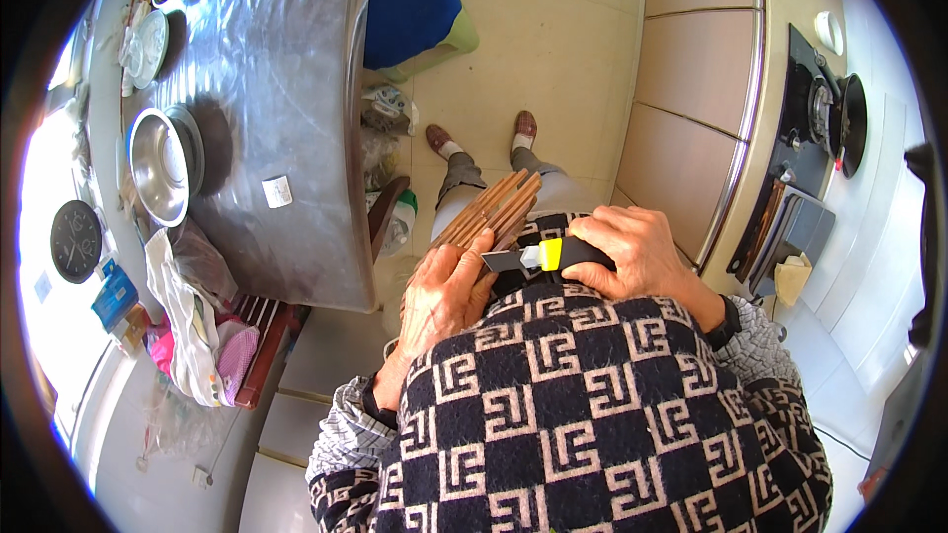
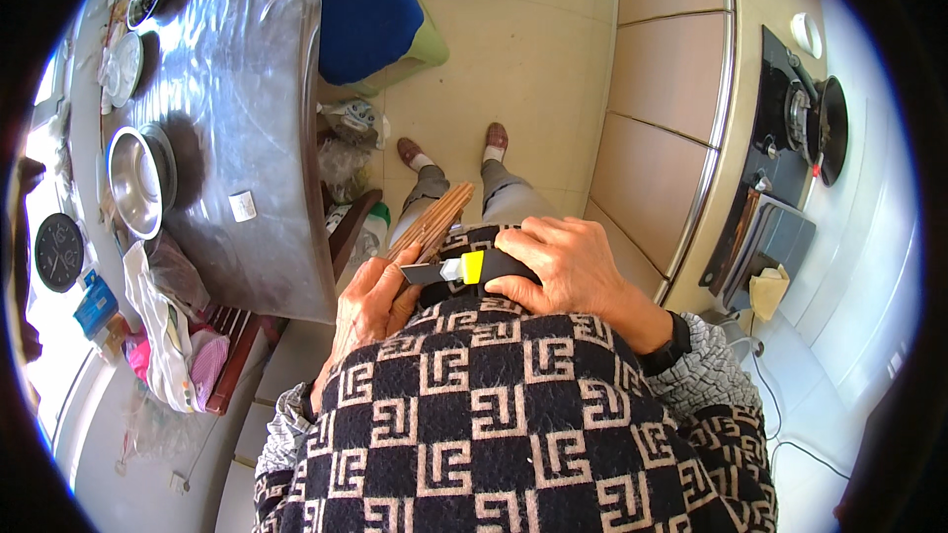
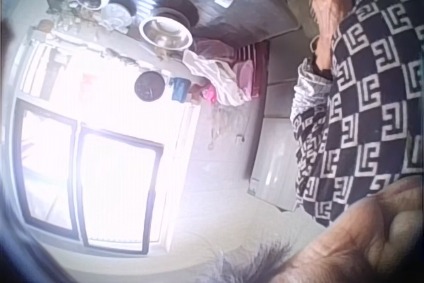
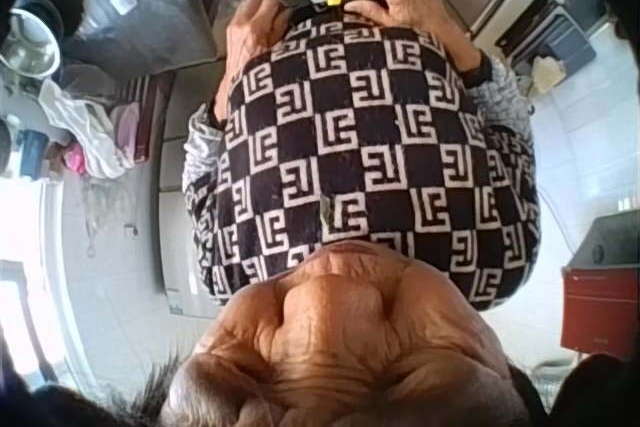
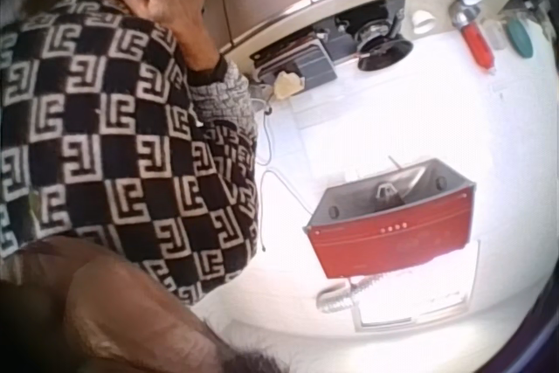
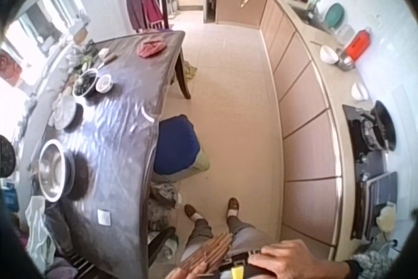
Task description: The person washes a white bowl in the sink, then retrieves a wooden steamer insert and places it into a metal steamer pot. They remove the insert, walk to the living room, pick up a utility knife, return to the kitchen, and use the knife to trim the wooden insert.
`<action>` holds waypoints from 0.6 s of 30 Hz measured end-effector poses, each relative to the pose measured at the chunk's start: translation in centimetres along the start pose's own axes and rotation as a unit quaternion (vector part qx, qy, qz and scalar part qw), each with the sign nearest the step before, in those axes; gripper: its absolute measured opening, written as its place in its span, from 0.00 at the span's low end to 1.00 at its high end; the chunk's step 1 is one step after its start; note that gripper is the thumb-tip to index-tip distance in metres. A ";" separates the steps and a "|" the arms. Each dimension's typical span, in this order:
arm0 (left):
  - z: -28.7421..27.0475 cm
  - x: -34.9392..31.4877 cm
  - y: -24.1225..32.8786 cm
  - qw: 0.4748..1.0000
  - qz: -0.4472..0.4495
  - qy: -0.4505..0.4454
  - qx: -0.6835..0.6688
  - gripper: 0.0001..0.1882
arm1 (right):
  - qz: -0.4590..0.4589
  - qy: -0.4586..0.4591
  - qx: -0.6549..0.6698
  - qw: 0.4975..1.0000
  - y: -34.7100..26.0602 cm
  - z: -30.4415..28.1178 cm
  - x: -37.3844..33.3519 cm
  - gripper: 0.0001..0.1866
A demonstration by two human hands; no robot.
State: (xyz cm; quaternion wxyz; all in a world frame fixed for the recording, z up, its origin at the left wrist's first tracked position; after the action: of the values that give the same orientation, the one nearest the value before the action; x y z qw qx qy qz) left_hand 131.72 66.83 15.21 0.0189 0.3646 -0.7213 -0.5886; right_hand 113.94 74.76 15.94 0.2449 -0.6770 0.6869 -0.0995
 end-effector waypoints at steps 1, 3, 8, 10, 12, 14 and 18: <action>0.1 0.0 -0.1 1.000 -0.005 -0.007 0.000 0.27 | 0.002 0.009 -0.006 1.000 0.1 -0.3 -0.2 0.26; -0.2 0.1 0.1 1.000 0.008 0.005 0.000 0.28 | 0.005 -0.013 -0.024 1.000 0.5 0.1 -0.7 0.26; 0.0 0.2 0.2 1.000 0.024 0.004 0.016 0.27 | 0.019 0.055 -0.083 0.995 1.7 -0.3 -2.8 0.29; 0.2 0.2 0.0 0.999 0.022 -0.004 0.028 0.27 | 0.003 0.022 -0.083 0.996 2.0 -0.1 -3.2 0.26; -0.6 0.1 -0.6 1.000 0.000 0.014 0.000 0.26 | 0.104 0.031 -0.051 0.993 4.4 -1.7 -3.5 0.21; -2.1 -0.5 -3.0 0.993 -0.111 0.040 -0.033 0.25 | 0.329 -0.049 -0.019 0.943 10.1 -3.1 -5.3 0.14; -1.4 0.8 -1.6 0.999 -0.032 0.019 -0.003 0.24 | 0.340 -0.047 -0.008 0.939 10.7 -5.8 -4.4 0.12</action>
State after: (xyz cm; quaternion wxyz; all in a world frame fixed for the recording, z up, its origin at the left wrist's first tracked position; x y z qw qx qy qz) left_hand 132.59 65.14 13.99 0.0154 0.3986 -0.7068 -0.5842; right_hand 101.67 78.63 16.81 0.2907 -0.4088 0.8647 0.0270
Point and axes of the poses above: each hand's wrist, its own x-axis towards the middle knuckle, its own z-axis out of the palm, y = z × x, the point moved 10 cm from there along x, towards the middle knuckle, and after that the axes turned 14 degrees about -x, right-handed, at the moved point
